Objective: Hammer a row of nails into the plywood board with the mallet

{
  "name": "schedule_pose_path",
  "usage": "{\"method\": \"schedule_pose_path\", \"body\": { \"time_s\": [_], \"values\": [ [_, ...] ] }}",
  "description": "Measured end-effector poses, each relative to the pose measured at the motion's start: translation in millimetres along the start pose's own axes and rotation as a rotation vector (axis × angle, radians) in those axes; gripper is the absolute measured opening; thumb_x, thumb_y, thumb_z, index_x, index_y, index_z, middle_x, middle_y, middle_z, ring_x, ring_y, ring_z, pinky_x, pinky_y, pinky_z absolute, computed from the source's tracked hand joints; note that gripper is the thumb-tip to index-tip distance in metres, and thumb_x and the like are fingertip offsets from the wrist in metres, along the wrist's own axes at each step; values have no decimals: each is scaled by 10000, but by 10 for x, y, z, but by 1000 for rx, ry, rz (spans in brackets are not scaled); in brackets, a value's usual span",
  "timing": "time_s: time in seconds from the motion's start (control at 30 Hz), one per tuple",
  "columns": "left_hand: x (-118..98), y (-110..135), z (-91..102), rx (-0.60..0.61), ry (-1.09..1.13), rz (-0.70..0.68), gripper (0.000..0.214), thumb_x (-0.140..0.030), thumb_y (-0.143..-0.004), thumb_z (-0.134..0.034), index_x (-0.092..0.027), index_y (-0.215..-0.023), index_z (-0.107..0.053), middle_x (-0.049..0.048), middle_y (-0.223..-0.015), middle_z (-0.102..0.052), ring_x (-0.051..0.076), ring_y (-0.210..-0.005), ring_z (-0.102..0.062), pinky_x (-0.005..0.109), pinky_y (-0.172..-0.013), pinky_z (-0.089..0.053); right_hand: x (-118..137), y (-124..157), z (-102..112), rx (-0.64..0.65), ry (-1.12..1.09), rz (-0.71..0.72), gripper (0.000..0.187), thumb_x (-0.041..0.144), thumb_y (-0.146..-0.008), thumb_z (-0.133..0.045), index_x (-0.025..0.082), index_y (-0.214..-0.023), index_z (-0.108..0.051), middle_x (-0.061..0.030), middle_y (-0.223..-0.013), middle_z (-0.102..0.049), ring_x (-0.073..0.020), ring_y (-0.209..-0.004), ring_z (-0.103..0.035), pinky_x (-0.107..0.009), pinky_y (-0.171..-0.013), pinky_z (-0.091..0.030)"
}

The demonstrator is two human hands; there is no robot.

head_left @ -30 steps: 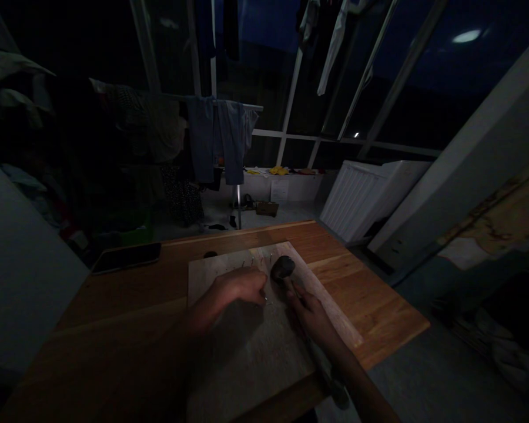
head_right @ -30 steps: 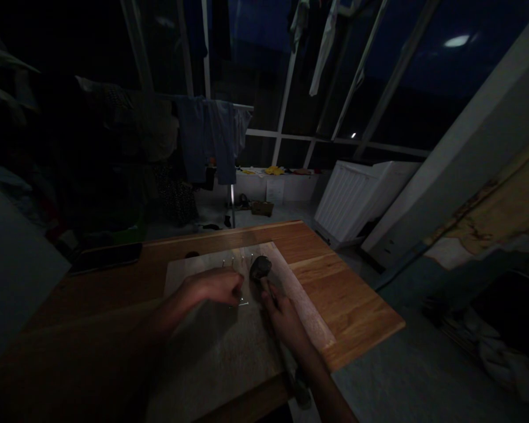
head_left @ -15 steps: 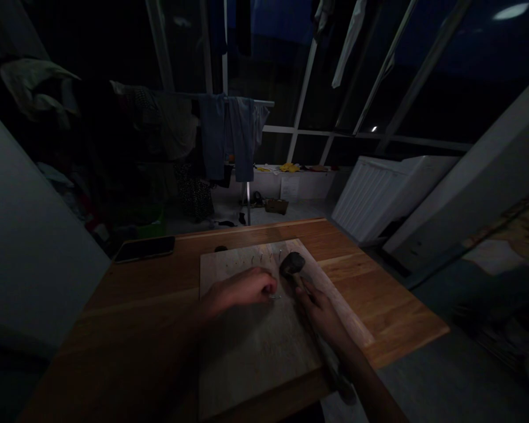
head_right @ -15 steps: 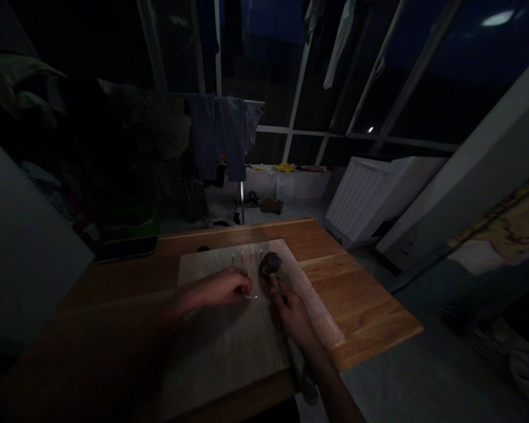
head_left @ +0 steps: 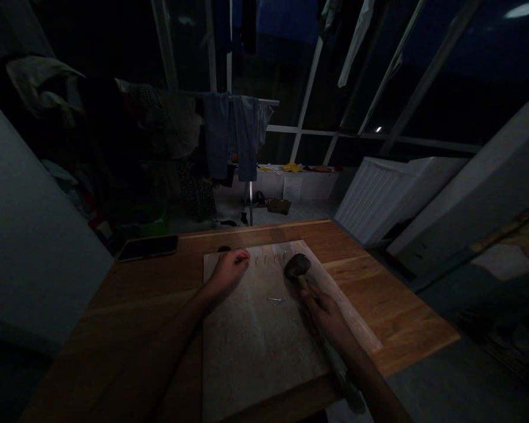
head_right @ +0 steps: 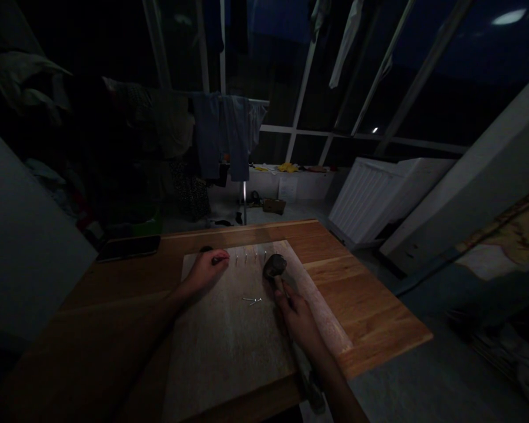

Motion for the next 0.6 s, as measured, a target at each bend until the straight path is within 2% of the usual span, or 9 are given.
{"method": "schedule_pose_path", "body": {
  "time_s": [0.17,0.3,0.47,0.6],
  "values": [
    [47,-16,-34,-16,-11,-40,147,-129,-821,-616,-180,-858,-749,33,-892,-794,185,-829,-724,268,-807,-535,101,-12,-74,44,-61,-16,808,727,-849,-602,140,-1403,-623,79,-480,-467,-122,-373,-422,-221,-346,-360],
    [60,-21,-52,3,-48,-28,142,-121,-805,-634,-185,-878,-739,35,-863,-787,197,-812,-727,278,-784,-527,357,-78,-272,94,-110,14,768,701,-865,-599,151,-1402,-612,86,-533,-468,-98,-371,-416,-204,-336,-367],
    [36,-19,-36,-10,-29,13,176,-136,-805,-657,-183,-962,-721,31,-839,-778,191,-786,-723,276,-768,-525,671,-228,-628,207,-111,87,720,631,-933,-530,196,-1506,-501,98,-578,-469,-84,-348,-417,-188,-316,-374],
    [46,-26,-23,-8,2,18,168,-106,-759,-685,-176,-912,-693,32,-845,-777,197,-790,-717,264,-728,-510,742,-309,-855,299,-58,169,661,607,-962,-515,200,-1482,-542,79,-574,-491,-93,-373,-446,-192,-345,-381]
  ]
}}
Point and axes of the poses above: each hand's wrist, its own y-axis away from the middle knuckle, its own z-axis out of the back of the hand, x = y × z, the point moved 4 cm from there along -y, towards the middle knuckle
